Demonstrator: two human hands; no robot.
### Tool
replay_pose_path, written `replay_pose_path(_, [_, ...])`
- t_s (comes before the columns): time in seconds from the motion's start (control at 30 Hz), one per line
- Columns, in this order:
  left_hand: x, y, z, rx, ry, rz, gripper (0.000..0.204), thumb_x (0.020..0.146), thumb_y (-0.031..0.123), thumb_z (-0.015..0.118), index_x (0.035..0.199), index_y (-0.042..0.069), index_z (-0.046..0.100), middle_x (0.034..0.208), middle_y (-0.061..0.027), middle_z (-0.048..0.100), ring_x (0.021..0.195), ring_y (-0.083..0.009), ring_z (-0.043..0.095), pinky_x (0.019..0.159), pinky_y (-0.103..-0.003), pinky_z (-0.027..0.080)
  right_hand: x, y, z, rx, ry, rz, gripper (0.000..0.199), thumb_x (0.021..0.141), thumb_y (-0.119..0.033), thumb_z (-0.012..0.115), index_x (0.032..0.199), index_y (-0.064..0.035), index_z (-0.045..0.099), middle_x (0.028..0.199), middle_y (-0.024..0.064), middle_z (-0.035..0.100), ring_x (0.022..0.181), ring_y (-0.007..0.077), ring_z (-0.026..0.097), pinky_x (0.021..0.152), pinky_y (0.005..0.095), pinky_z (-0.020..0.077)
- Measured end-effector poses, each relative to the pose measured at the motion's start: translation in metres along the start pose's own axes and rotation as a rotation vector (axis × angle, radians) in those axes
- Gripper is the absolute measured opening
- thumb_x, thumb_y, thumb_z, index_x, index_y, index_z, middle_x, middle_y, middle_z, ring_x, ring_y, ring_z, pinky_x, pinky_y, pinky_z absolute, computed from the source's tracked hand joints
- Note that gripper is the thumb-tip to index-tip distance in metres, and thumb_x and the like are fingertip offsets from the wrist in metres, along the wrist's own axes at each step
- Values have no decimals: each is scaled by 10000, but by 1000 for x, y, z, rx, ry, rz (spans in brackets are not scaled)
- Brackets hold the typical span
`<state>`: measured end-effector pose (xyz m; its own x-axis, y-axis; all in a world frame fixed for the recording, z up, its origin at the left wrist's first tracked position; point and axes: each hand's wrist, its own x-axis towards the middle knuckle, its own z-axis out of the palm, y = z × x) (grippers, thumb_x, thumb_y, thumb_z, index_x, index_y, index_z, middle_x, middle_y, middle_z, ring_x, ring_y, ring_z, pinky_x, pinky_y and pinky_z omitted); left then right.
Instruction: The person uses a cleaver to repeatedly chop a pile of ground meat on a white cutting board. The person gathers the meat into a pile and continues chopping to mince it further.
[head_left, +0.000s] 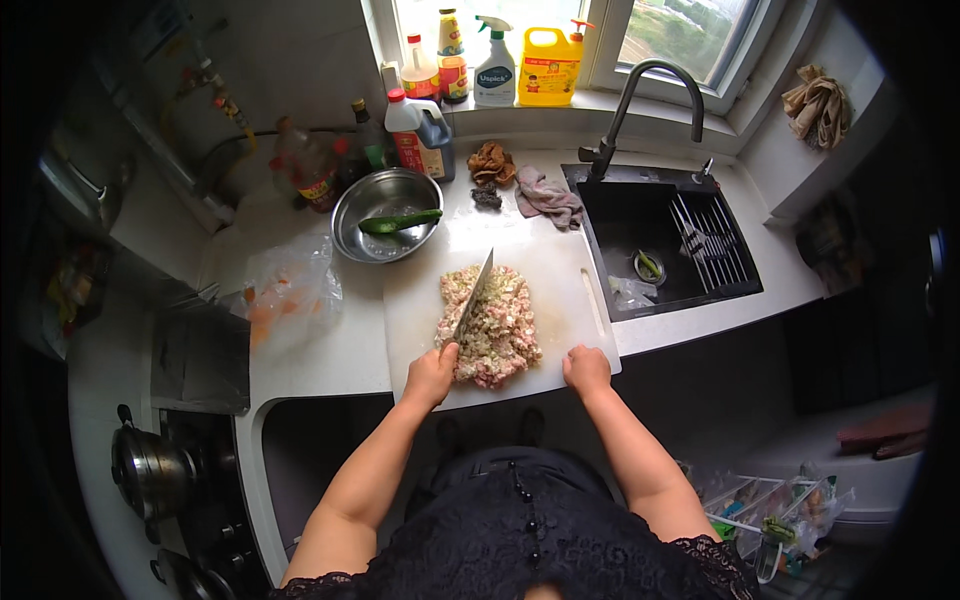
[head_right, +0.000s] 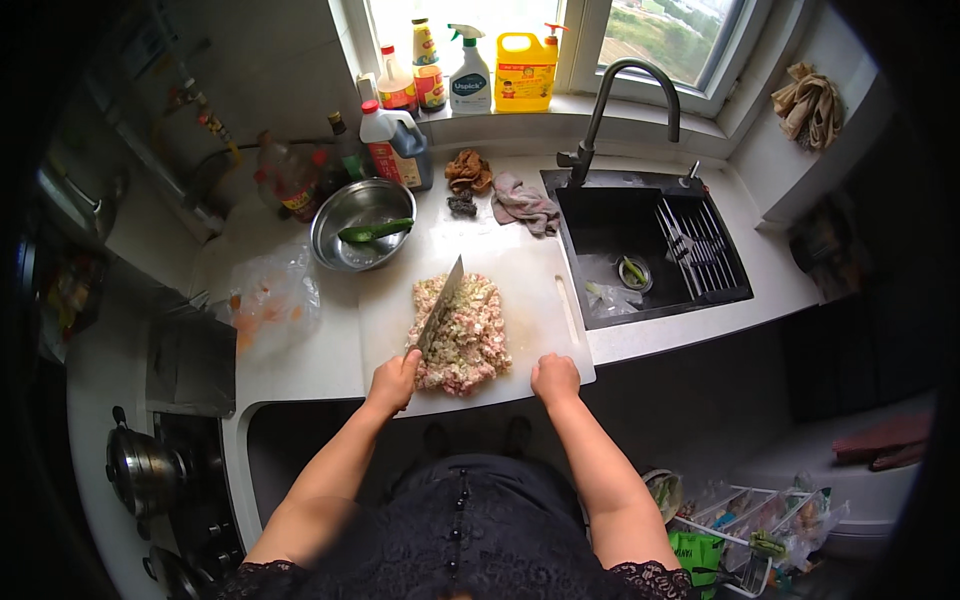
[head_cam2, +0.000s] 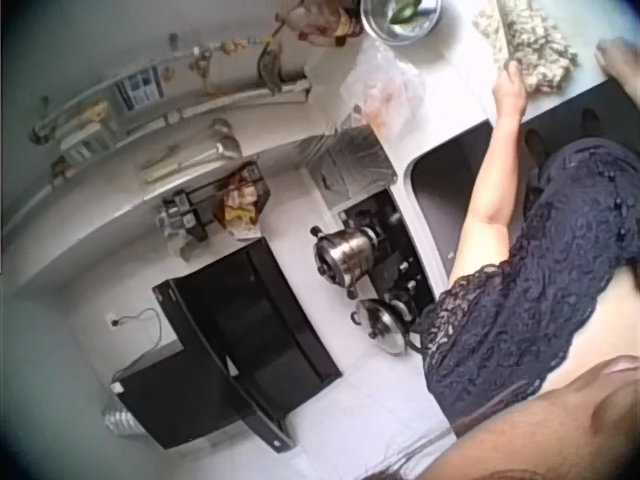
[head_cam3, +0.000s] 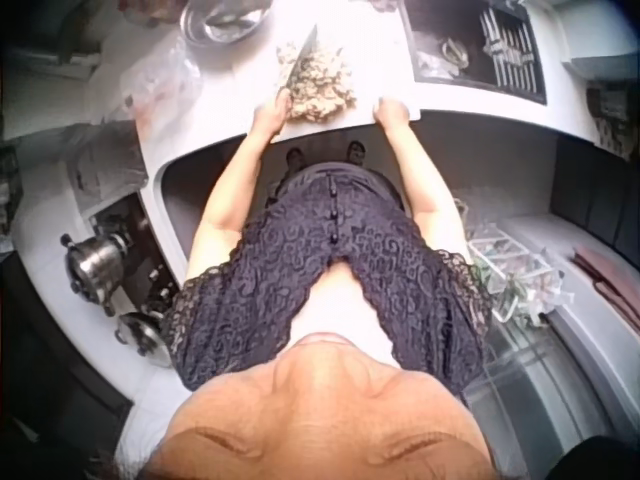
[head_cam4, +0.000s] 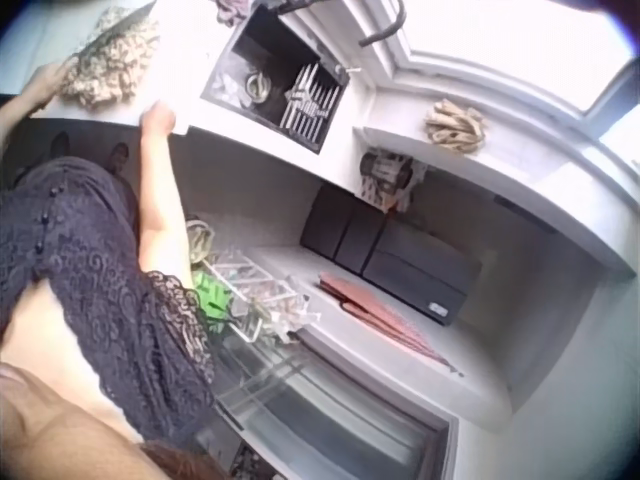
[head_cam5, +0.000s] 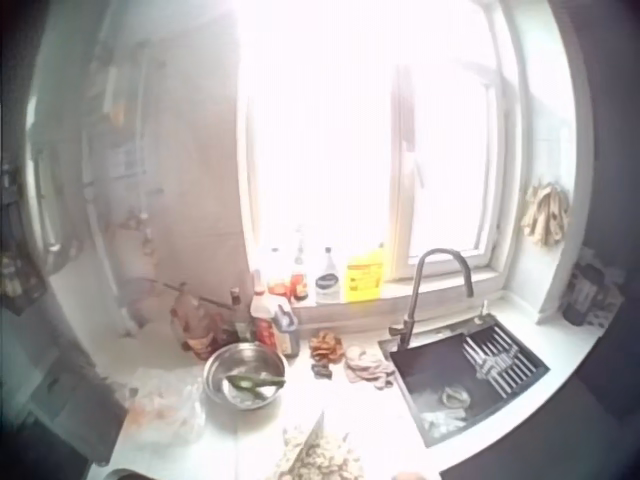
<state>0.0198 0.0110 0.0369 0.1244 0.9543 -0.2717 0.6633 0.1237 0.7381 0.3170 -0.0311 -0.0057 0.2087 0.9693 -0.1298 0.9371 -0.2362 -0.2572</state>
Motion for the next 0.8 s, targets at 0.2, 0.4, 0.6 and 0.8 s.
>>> replay_pose_path(0.2, [-5,-6,5,91,66,55,575,938,472,397,726,-27,589,721,-252,604,752,-439,587,680,-489,440,-5,-4,-1,-3,-7,54,190,773,-216,631,783,-32,678,830,143,645,840,329,611,758,420,510])
replay_pose_path(0.4, [2,-25,5,-1,91,19,605,941,488,355,738,-32,590,740,-266,603,773,-440,587,698,-496,437,-3,-5,-6,-7,5,28,190,777,-217,626,787,-35,679,859,137,641,848,326,609,761,409,509])
replay_pose_path(0.6, [-5,-1,-10,-9,73,37,590,944,487,351,739,-16,582,720,-250,603,742,-440,585,686,-497,434,-2,-2,2,-45,11,28,200,780,-232,626,796,-40,680,857,116,638,851,305,605,761,399,510])
replay_pose_path(0.8, [-5,-5,13,70,35,100,551,930,486,391,767,4,602,750,-256,606,771,-444,585,681,-500,444,-7,-1,9,-124,18,-9,200,784,-239,629,806,-47,682,872,104,632,858,290,606,757,391,514])
